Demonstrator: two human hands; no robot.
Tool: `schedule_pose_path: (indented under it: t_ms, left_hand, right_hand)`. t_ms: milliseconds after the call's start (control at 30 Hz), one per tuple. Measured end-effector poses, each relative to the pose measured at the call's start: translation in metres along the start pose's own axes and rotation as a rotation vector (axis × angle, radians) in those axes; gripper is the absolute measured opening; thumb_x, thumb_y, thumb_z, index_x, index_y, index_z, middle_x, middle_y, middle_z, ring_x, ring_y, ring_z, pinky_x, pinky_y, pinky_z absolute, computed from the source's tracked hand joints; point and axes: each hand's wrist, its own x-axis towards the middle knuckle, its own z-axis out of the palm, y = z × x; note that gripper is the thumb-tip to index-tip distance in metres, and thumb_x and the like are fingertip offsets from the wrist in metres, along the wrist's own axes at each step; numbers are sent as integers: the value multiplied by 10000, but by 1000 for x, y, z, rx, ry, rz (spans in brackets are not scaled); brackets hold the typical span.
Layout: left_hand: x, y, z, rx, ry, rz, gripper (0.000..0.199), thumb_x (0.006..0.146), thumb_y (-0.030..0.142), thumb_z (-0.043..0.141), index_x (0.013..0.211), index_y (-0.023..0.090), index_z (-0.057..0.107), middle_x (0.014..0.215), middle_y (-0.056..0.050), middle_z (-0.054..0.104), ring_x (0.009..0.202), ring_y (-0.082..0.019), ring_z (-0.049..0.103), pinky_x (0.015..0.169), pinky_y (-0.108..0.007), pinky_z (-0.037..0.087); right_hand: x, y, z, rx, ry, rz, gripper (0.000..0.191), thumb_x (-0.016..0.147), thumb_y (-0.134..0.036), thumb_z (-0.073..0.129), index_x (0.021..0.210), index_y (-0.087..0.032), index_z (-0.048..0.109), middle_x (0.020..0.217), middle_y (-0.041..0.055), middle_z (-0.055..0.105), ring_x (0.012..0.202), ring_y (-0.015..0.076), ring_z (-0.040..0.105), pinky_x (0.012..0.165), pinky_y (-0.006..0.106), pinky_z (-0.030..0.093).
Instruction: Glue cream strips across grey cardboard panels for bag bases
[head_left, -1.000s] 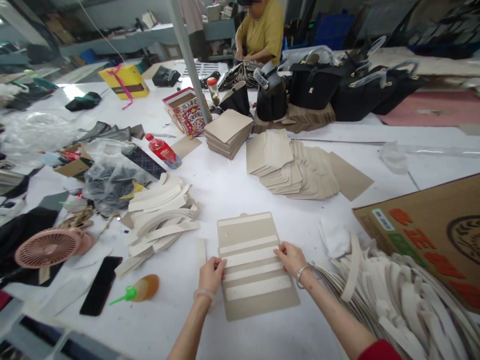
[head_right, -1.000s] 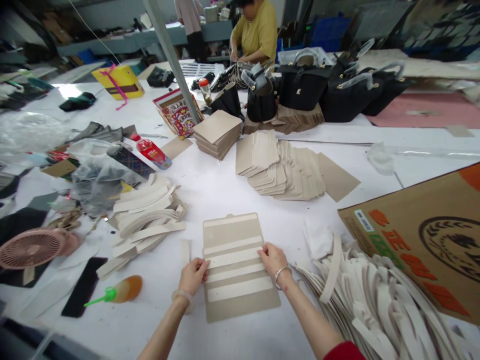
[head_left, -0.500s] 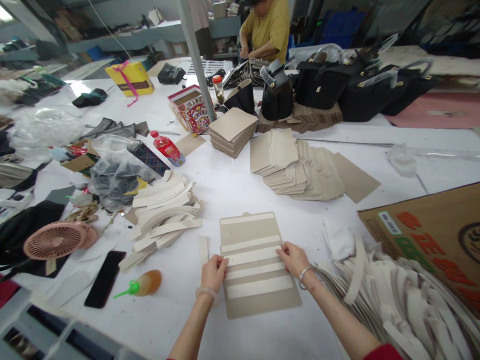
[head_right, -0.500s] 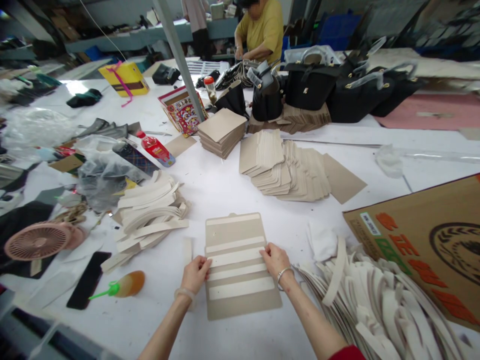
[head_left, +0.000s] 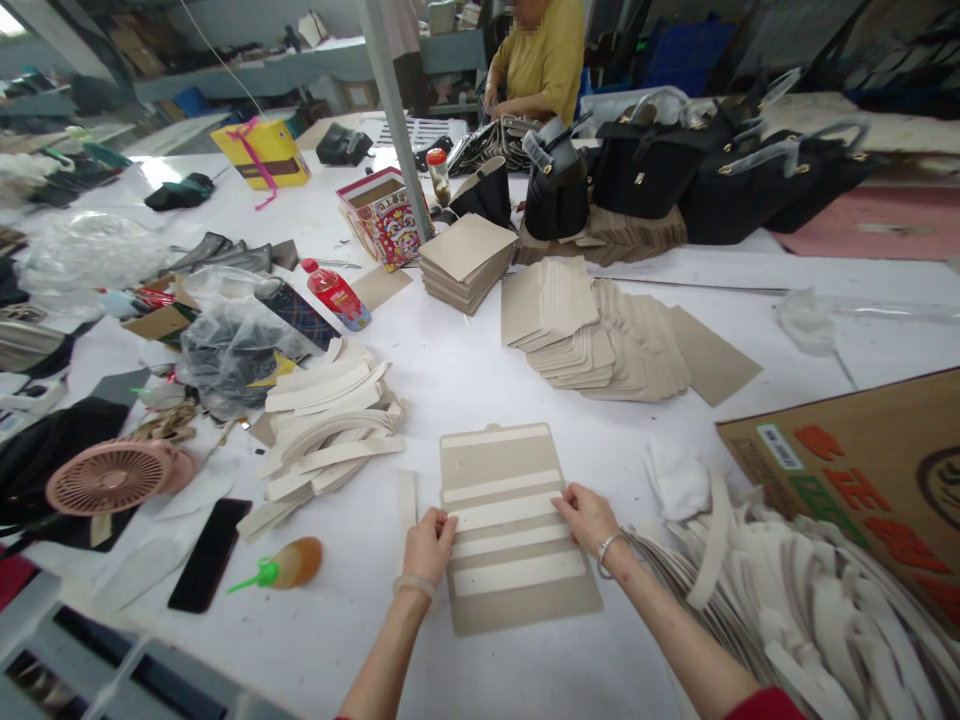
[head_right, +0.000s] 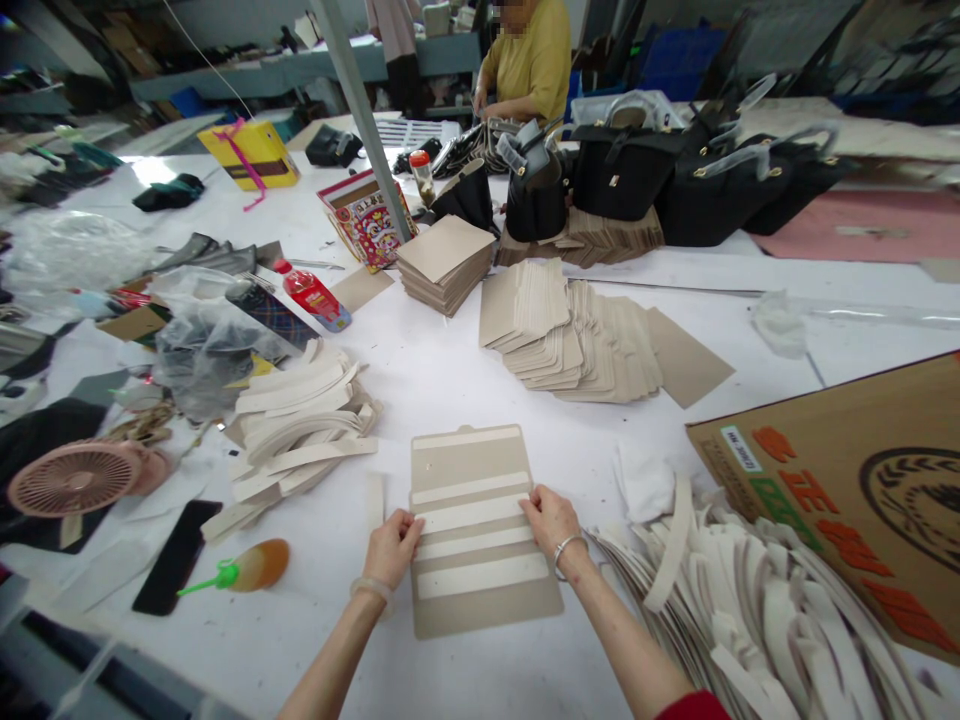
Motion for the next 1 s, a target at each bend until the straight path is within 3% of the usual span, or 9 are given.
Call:
schedule_pose_path:
  t_ms: [367,500,633,733,1000]
  left_hand:
    - [-1,4,1,160,34,27,207,817,356,429,721,187,501,607,3,579,574,-121,537,548,-217,325]
    - [-5,13,-5,195,57,57,151,827,314,409,836,186,489,659,6,563,613,-141,536,578,-244,358]
    - [-6,18,-4,350,85,388,165,833,176,365,905,213,509,938,-29,571,841,-161,544,738,-296,420]
    - [-8,14,2,529,89,597,248,797,80,381,911,220,551,1023,-25,578,912,-179,527,800,-329,432]
    - [-22,-2,9,750,174,740,518,702,-34,357,1141,194,512,1177,-33,543,1058,-180,484,907,-320,425]
  right_hand:
    - [2,2,4,-1,22,6,216,779,-329,482,616,-190,512,514,-14,558,507,115,495,535,218,293]
    - [2,2,5,-16,54,19,199,771,-316,502,621,-188,525,544,-12,566,541,112,499,546,210,297]
    - [1,2,5,-41,87,22,131,756,-297,525,678,-193,537,603,-12,580,578,113,505,550,209,292]
    - [0,-2,4,-65,107,-8,61,750,-253,533,791,-209,534,665,-13,592,632,123,515,567,216,285]
    - [1,-10,10,-115,90,-64,68,764,-161,469,746,-188,529,755,45,613,724,151,530,617,242,293]
